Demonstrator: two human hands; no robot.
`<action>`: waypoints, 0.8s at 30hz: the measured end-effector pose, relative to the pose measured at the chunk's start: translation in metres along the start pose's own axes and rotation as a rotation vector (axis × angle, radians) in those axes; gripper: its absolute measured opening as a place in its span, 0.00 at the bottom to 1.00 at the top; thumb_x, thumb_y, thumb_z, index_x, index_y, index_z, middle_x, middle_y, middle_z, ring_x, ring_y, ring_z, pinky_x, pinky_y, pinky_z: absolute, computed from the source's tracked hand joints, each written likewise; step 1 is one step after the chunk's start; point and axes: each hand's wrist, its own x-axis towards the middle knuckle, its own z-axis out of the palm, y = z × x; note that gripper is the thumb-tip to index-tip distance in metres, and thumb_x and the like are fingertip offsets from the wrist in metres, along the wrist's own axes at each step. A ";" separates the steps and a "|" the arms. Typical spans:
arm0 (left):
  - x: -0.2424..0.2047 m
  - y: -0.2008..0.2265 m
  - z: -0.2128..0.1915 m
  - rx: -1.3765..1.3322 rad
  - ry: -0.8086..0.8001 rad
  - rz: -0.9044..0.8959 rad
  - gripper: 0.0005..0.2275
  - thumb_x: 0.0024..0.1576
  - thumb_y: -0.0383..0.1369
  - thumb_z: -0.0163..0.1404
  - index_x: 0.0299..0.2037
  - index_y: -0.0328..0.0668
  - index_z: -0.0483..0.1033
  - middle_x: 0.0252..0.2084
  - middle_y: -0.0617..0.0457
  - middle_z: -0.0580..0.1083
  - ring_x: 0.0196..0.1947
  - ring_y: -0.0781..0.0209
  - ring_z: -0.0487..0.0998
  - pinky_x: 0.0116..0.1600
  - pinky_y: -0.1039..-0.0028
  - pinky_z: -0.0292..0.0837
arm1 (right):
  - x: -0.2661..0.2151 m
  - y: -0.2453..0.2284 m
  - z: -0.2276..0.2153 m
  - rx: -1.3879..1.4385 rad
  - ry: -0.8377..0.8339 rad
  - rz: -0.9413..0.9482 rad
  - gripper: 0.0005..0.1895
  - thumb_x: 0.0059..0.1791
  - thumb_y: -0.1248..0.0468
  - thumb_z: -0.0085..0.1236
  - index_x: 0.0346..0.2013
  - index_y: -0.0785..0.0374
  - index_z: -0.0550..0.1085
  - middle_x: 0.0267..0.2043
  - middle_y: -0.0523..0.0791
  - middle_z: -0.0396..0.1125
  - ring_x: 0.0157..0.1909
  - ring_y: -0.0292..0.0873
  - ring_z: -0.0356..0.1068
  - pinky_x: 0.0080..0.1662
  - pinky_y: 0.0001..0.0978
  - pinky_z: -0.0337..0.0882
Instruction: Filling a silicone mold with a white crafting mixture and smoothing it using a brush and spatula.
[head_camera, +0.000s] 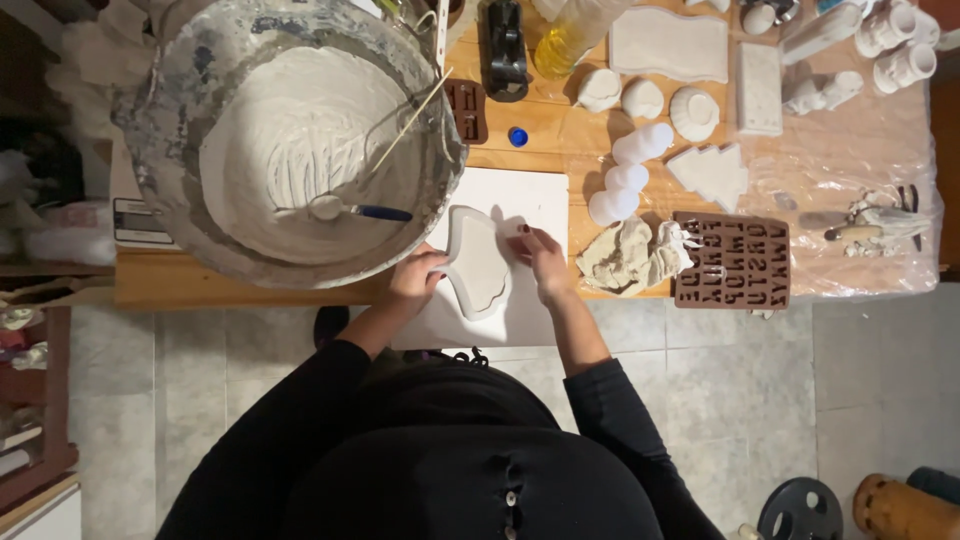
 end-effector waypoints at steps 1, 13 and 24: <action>0.001 0.000 0.000 -0.001 -0.005 0.003 0.13 0.50 0.19 0.57 0.46 0.37 0.80 0.45 0.45 0.76 0.45 0.45 0.78 0.50 0.65 0.74 | 0.001 0.001 -0.001 0.003 0.005 0.001 0.18 0.55 0.59 0.50 0.57 0.62 0.71 0.49 0.43 0.73 0.48 0.39 0.72 0.51 0.32 0.72; 0.000 0.004 -0.002 0.016 0.012 0.038 0.12 0.49 0.20 0.57 0.44 0.37 0.80 0.44 0.45 0.76 0.45 0.45 0.78 0.49 0.64 0.73 | -0.002 -0.010 0.007 0.080 -0.007 -0.047 0.17 0.55 0.59 0.48 0.55 0.64 0.72 0.48 0.44 0.74 0.48 0.38 0.74 0.51 0.32 0.72; 0.002 -0.007 0.006 0.035 -0.001 0.067 0.13 0.48 0.18 0.55 0.43 0.37 0.80 0.42 0.45 0.75 0.46 0.44 0.77 0.50 0.63 0.72 | -0.003 -0.009 0.008 0.142 -0.148 -0.042 0.19 0.56 0.56 0.51 0.52 0.70 0.75 0.46 0.50 0.75 0.48 0.45 0.74 0.54 0.38 0.73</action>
